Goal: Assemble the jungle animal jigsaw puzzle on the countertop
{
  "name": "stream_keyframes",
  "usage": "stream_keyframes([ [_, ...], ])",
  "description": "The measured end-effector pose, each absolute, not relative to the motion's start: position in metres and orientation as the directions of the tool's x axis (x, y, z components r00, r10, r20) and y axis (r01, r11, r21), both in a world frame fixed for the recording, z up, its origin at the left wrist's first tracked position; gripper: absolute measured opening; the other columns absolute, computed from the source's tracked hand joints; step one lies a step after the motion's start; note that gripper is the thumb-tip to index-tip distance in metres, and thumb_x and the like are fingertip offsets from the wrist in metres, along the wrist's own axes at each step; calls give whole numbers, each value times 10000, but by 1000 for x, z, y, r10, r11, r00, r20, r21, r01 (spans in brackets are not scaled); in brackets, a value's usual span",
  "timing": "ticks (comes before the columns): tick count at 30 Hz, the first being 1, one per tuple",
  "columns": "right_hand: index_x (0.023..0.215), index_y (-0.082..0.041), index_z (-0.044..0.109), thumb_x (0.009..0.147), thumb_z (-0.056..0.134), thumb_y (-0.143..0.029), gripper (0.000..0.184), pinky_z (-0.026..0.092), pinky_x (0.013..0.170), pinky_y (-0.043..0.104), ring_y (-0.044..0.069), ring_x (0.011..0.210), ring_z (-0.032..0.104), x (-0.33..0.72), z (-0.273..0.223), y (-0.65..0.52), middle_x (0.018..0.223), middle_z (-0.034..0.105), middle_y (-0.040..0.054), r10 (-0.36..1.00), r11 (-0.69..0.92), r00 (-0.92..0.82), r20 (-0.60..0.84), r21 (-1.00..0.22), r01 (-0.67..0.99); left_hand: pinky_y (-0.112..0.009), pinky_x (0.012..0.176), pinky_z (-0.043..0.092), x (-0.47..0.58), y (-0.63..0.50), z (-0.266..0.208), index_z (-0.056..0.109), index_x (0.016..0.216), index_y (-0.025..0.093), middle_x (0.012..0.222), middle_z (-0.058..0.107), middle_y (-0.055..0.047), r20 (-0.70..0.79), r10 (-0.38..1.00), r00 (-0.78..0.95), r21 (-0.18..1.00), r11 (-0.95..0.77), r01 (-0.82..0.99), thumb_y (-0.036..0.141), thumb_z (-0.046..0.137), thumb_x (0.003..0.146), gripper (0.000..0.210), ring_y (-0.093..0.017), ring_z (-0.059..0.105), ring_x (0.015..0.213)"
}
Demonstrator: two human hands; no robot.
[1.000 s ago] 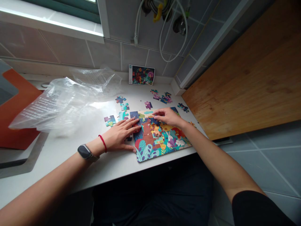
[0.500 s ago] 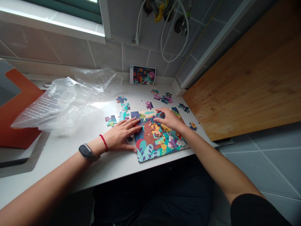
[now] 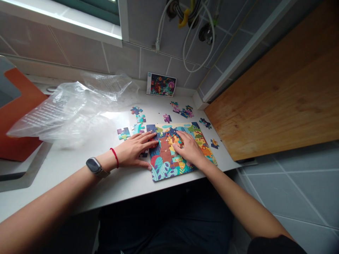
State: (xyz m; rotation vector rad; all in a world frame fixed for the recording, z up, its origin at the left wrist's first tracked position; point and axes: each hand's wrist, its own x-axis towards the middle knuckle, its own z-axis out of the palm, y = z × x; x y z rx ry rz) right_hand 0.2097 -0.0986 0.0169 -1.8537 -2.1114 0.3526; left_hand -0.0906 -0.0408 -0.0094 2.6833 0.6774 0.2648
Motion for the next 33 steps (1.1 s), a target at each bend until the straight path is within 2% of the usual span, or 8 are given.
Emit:
stream_keyframes([
  [7,1380,-159,665,890,632,-331,520,456,1176,524,356,1340,585,208,16,-84,1448,627,169,996,26,5,92,-335,942,-589,1259,295,-89,-41,-11,454,1602,237,1729,274,-152,83,494,865,380,-819,431,913,556,807,1048,-432,300,1569],
  [12,1336,-163,695,890,667,-375,494,460,1156,507,353,1280,609,212,18,-63,1359,672,166,995,9,24,98,-321,947,-590,1260,291,-90,-42,-11,457,1600,235,1730,269,-152,91,493,865,387,-818,425,905,551,819,1034,-433,302,1568],
  [18,1395,-152,660,891,681,-366,548,469,1131,426,327,1266,623,220,24,-34,1352,654,167,997,-55,65,30,-254,966,-579,1266,279,-89,-42,-10,455,1600,242,1731,272,-148,93,497,863,390,-816,427,907,563,809,1039,-426,305,1568],
  [22,1483,-156,589,855,746,-376,684,418,1188,423,343,1372,567,231,32,-12,1485,571,176,999,-7,-2,-48,-187,982,-589,1266,274,-89,-43,-10,445,1608,235,1732,267,-152,89,493,865,379,-820,428,904,566,810,1049,-433,296,1570],
  [24,1532,-152,537,851,770,-377,754,376,1226,429,347,1455,494,235,37,2,1572,502,184,991,79,-98,-96,-183,980,-593,1267,270,-89,-43,-11,450,1605,238,1730,276,-148,99,492,865,382,-822,423,896,580,808,1042,-437,295,1569],
  [26,1553,-151,512,886,753,-384,746,353,1240,425,330,1497,452,234,41,18,1611,475,182,966,186,-218,-137,-209,960,-596,1267,268,-90,-43,-12,458,1601,246,1730,280,-144,109,492,864,384,-822,420,889,591,808,1029,-440,295,1569],
  [29,1484,-170,600,910,743,-343,616,424,1170,388,297,1387,577,226,44,39,1502,609,162,931,260,-311,-190,-252,932,-593,1263,275,-90,-43,-12,459,1600,251,1732,274,-142,113,492,863,385,-823,418,883,590,815,1017,-439,294,1569],
  [33,1367,-183,708,833,811,-237,547,527,948,329,273,1099,722,216,44,53,1219,771,113,927,236,-297,-228,-258,937,-600,1254,291,-89,-43,-9,455,1601,227,1729,268,-160,90,489,868,384,-821,423,894,573,816,1037,-443,298,1566],
])
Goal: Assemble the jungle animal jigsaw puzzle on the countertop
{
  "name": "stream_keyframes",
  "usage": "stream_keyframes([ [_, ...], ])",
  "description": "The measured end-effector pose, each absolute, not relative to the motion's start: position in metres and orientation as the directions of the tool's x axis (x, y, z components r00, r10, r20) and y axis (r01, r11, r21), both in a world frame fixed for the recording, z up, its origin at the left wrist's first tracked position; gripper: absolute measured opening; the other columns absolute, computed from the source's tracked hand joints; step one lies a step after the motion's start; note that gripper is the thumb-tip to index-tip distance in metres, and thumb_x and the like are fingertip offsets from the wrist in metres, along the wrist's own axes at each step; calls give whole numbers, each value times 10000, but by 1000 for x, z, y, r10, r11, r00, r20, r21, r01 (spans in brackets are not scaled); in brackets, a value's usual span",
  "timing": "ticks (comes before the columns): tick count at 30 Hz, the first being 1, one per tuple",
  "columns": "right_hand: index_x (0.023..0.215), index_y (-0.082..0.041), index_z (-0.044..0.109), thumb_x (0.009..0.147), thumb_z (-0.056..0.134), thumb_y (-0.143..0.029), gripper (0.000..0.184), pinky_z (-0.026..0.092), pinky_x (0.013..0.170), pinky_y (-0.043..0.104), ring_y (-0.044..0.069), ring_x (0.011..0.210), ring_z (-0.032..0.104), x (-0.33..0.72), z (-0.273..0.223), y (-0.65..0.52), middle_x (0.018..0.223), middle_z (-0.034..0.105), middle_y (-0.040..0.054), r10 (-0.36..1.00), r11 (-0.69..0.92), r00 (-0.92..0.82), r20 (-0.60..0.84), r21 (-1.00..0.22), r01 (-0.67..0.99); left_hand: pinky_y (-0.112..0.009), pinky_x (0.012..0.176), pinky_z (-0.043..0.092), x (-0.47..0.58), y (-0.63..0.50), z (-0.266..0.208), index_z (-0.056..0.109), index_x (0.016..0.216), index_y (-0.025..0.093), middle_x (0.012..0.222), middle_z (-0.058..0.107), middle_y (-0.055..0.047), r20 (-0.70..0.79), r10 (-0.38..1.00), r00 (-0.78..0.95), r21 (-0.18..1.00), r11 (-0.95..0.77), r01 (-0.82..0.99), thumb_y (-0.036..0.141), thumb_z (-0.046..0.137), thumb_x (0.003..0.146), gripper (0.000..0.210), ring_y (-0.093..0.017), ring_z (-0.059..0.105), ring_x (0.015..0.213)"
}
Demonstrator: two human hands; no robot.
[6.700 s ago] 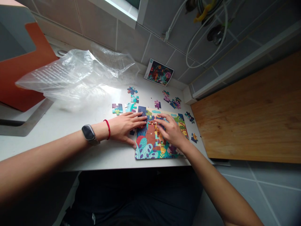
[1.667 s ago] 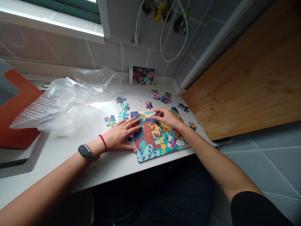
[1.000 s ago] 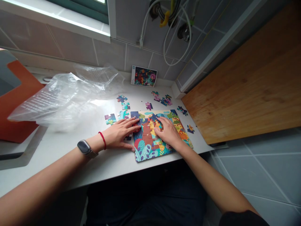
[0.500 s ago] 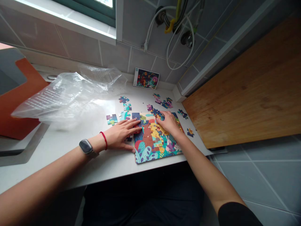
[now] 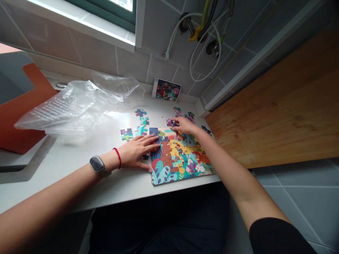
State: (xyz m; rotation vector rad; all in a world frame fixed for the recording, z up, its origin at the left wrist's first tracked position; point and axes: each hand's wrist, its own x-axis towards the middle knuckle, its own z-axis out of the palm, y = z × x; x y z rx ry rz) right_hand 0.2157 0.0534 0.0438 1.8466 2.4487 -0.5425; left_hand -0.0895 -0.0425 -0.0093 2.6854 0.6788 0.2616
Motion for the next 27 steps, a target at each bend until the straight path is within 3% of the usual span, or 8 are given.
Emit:
stream_keyframes([
  [3,1236,-186,784,773,856,-221,470,525,816,293,232,921,729,216,43,54,1037,799,75,945,195,-262,-198,-302,933,-605,1256,284,-89,-43,-7,461,1596,212,1727,269,-168,82,485,871,378,-823,423,893,571,817,1041,-445,298,1566],
  [8,886,-169,833,805,808,-269,131,503,740,283,190,777,679,226,49,42,838,783,56,975,172,-219,-46,-474,864,-580,1270,268,-89,-43,-8,467,1591,241,1725,289,-150,96,495,863,378,-820,429,855,595,835,982,-429,314,1564],
  [11,840,-163,815,827,769,-320,164,496,721,284,177,738,653,232,57,28,798,772,58,982,159,-190,9,-586,795,-574,1269,272,-90,-43,-9,469,1589,246,1724,297,-146,100,498,862,378,-820,430,852,592,838,973,-425,320,1562],
  [13,847,-160,807,817,769,-367,213,499,720,281,169,730,646,234,60,18,804,772,58,988,100,-156,-20,-681,725,-576,1266,279,-89,-43,-9,464,1592,243,1725,292,-147,96,493,864,377,-822,427,852,581,846,969,-422,315,1565],
  [16,864,-154,800,779,797,-439,298,491,661,273,158,679,634,234,56,4,795,770,56,960,-74,-166,-225,-778,624,-583,1264,280,-89,-43,-9,461,1594,236,1727,282,-151,95,494,865,380,-821,427,847,576,852,968,-420,305,1570],
  [19,849,-149,798,754,819,-431,298,456,606,261,151,635,615,230,43,-4,746,758,48,922,-148,-187,-338,-755,639,-585,1263,279,-89,-43,-9,462,1594,238,1730,273,-149,96,496,863,386,-818,427,845,574,854,964,-422,303,1570],
  [27,826,-164,788,839,728,-326,173,444,638,260,173,691,663,221,23,-5,762,768,38,962,-13,-155,-227,-602,798,-574,1271,267,-89,-43,-10,458,1597,251,1735,262,-141,91,497,863,393,-814,428,877,585,822,1005,-423,296,1572],
])
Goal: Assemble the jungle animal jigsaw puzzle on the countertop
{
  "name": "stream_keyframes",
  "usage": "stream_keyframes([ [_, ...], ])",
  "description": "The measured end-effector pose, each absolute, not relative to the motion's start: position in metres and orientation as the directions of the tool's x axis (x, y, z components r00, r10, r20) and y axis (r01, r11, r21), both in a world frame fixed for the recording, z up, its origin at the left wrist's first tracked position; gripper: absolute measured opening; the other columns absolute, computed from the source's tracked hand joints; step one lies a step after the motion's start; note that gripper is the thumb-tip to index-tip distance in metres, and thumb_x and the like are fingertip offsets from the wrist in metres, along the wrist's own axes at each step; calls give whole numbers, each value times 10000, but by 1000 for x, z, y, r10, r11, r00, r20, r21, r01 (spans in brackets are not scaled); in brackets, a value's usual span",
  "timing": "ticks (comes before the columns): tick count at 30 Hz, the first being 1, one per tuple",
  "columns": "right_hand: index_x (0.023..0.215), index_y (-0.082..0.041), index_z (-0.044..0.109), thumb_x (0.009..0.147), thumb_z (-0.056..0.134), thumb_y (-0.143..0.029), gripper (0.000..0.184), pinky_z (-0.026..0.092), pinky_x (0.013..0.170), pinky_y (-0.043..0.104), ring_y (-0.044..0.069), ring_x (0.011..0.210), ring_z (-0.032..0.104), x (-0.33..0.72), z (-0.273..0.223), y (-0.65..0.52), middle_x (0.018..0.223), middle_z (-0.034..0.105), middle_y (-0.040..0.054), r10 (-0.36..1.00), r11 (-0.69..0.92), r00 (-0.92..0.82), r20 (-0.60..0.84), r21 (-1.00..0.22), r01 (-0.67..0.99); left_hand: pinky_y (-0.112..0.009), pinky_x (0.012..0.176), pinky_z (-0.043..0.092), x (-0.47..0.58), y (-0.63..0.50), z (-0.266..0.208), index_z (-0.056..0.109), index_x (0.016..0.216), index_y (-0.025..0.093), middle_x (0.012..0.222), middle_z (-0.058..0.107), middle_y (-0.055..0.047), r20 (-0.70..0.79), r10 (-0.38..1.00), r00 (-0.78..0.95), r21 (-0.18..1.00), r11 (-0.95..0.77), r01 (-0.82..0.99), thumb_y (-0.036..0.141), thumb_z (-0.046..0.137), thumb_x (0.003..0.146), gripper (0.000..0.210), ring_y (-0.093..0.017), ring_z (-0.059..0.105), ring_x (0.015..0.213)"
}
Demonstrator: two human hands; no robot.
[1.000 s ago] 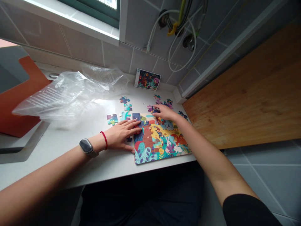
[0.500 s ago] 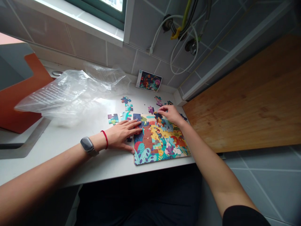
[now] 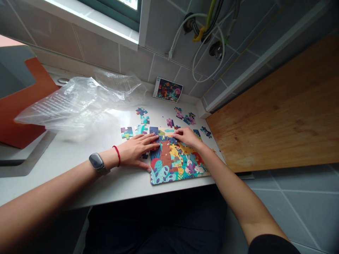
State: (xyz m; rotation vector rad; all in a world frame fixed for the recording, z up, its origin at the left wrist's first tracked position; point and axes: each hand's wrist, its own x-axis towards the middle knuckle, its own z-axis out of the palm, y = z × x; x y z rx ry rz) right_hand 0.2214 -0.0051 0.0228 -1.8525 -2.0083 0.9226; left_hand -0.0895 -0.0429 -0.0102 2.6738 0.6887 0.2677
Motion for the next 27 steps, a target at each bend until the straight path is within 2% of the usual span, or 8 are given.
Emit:
stream_keyframes([
  [6,802,-183,768,856,749,-284,116,464,690,281,200,764,692,214,33,-13,808,768,49,977,61,-148,-154,-463,884,-591,1274,250,-89,-43,-9,446,1606,240,1734,258,-152,79,495,866,395,-813,428,885,581,818,1027,-426,286,1576],
  [10,965,-196,781,886,760,-296,129,489,776,298,183,808,661,208,39,-25,980,731,66,968,216,-250,-27,-420,882,-580,1277,252,-89,-43,-10,451,1601,244,1734,259,-150,84,498,863,390,-813,431,884,585,815,1023,-419,299,1572],
  [15,1017,-223,785,864,817,-301,175,505,913,342,219,978,659,210,37,-32,1068,673,74,946,285,-322,-43,-371,884,-579,1271,263,-89,-43,-10,465,1591,240,1730,270,-152,94,498,862,395,-814,427,846,593,844,971,-415,300,1573],
  [18,1114,-216,771,860,826,-347,291,493,1017,397,266,1122,650,223,36,-21,1140,675,99,946,308,-325,9,-343,887,-586,1271,257,-89,-43,-9,450,1600,232,1731,260,-160,88,493,865,391,-816,426,834,581,862,962,-409,301,1574],
  [20,1203,-202,749,873,809,-335,361,484,1061,419,272,1163,656,237,35,-7,1232,678,127,962,257,-273,6,-358,898,-575,1278,248,-89,-43,-8,450,1600,239,1731,264,-155,89,493,865,394,-815,424,835,594,853,966,-408,305,1573],
  [23,1356,-164,682,780,889,-323,632,497,1070,427,299,1217,658,255,33,17,1381,641,184,973,122,-188,-134,-397,910,-567,1277,255,-89,-43,-7,459,1594,250,1728,279,-150,88,497,863,393,-814,428,843,605,838,972,-414,309,1569],
  [25,1415,-167,647,685,954,-318,806,503,1070,417,311,1247,650,262,31,29,1416,627,190,961,99,-196,-195,-421,902,-574,1271,264,-89,-43,-7,459,1595,249,1725,288,-153,87,496,864,389,-815,429,843,602,840,971,-420,313,1566],
  [27,1443,-178,630,636,980,-308,890,511,1058,408,311,1243,651,263,29,36,1397,641,182,953,102,-214,-214,-438,893,-578,1272,261,-90,-43,-8,463,1593,246,1723,291,-155,94,497,863,393,-815,426,838,608,840,968,-424,317,1564],
])
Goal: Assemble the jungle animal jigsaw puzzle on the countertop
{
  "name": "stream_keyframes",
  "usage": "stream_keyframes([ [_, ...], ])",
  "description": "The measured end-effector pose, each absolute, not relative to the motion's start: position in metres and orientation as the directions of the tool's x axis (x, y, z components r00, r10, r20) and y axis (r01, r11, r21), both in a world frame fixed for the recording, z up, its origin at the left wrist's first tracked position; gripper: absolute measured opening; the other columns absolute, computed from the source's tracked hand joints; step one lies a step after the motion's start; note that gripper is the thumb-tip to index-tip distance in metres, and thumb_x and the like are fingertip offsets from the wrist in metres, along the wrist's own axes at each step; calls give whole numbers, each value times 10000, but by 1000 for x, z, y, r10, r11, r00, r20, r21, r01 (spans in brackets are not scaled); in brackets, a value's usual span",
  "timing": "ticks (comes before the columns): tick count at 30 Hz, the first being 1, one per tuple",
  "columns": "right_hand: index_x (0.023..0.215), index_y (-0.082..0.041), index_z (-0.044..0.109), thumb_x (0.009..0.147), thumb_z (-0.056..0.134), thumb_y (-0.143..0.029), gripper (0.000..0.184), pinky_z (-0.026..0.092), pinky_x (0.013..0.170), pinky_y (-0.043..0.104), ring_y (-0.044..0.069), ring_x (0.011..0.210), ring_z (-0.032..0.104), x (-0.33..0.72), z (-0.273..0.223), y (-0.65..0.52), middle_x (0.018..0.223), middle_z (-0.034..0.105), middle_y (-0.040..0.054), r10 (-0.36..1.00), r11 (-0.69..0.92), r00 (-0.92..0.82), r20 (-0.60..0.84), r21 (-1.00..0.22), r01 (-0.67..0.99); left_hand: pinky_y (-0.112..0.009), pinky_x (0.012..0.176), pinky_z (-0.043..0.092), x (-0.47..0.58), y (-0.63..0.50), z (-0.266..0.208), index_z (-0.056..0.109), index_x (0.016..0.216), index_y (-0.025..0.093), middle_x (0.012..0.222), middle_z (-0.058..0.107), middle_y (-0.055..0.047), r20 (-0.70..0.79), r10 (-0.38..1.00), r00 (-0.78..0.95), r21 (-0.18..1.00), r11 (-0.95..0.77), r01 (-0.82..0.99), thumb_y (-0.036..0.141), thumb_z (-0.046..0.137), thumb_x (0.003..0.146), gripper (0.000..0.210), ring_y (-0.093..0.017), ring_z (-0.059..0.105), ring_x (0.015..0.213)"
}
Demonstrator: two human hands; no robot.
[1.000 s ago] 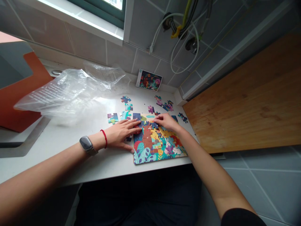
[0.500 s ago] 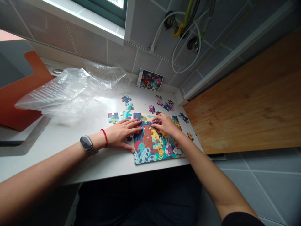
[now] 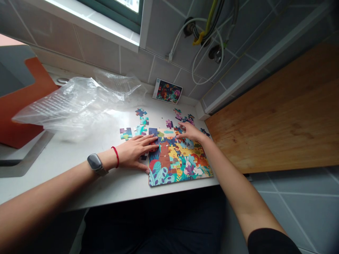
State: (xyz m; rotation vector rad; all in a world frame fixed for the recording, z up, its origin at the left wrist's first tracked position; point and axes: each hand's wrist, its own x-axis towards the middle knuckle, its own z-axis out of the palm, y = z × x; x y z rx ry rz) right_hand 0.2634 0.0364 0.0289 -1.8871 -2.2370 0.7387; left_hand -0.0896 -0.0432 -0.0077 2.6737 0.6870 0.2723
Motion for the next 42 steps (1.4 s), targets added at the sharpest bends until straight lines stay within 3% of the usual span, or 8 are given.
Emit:
stream_keyframes([
  [4,1368,-154,688,611,985,-303,827,542,970,383,294,1129,686,262,29,42,1292,692,173,942,96,-231,-242,-467,879,-587,1273,255,-89,-43,-8,465,1591,232,1726,272,-165,97,493,865,404,-813,419,827,610,847,964,-423,302,1571],
  [10,1015,-140,756,636,918,-222,421,542,795,323,199,834,678,263,27,40,949,737,72,986,62,-131,-100,-512,857,-569,1282,244,-90,-43,-11,466,1588,237,1728,276,-155,115,494,862,400,-817,415,809,627,848,950,-410,299,1575],
  [13,926,-162,730,727,820,-281,249,537,749,312,178,759,667,266,25,34,871,736,42,993,36,-96,-62,-629,777,-564,1283,244,-90,-43,-12,463,1590,241,1725,282,-156,120,495,861,400,-818,414,807,633,845,951,-407,307,1572],
  [18,968,-171,739,746,774,-498,397,565,756,354,223,811,697,270,35,19,933,772,88,996,34,43,77,-787,616,-595,1272,254,-90,-43,-11,468,1589,231,1728,269,-162,99,496,862,402,-813,422,824,612,846,961,-421,297,1573],
  [23,963,-179,772,771,776,-524,394,574,832,377,226,843,708,266,54,-9,981,792,101,976,123,62,209,-760,638,-584,1271,268,-89,-44,-10,487,1580,247,1722,298,-148,118,509,853,415,-805,424,843,625,822,975,-430,324,1559],
  [27,971,-191,768,760,804,-517,390,564,701,323,210,791,710,252,56,-42,915,790,79,999,-12,-35,-37,-835,551,-565,1276,264,-89,-44,-12,479,1585,268,1725,295,-135,119,508,853,408,-808,424,851,625,815,976,-417,323,1563],
  [30,908,-199,765,763,809,-465,307,558,689,314,198,761,705,237,46,-61,883,781,62,970,-53,-161,-182,-804,593,-577,1271,267,-89,-44,-12,475,1588,255,1725,288,-143,113,508,854,400,-810,429,864,614,813,995,-425,324,1560],
  [42,982,-239,818,882,765,-334,148,586,795,337,189,844,682,220,27,-78,1013,674,66,982,144,-188,-11,-601,786,-594,1268,267,-89,-44,-7,475,1588,236,1723,286,-155,91,502,860,412,-805,426,840,606,839,971,-428,321,1561],
])
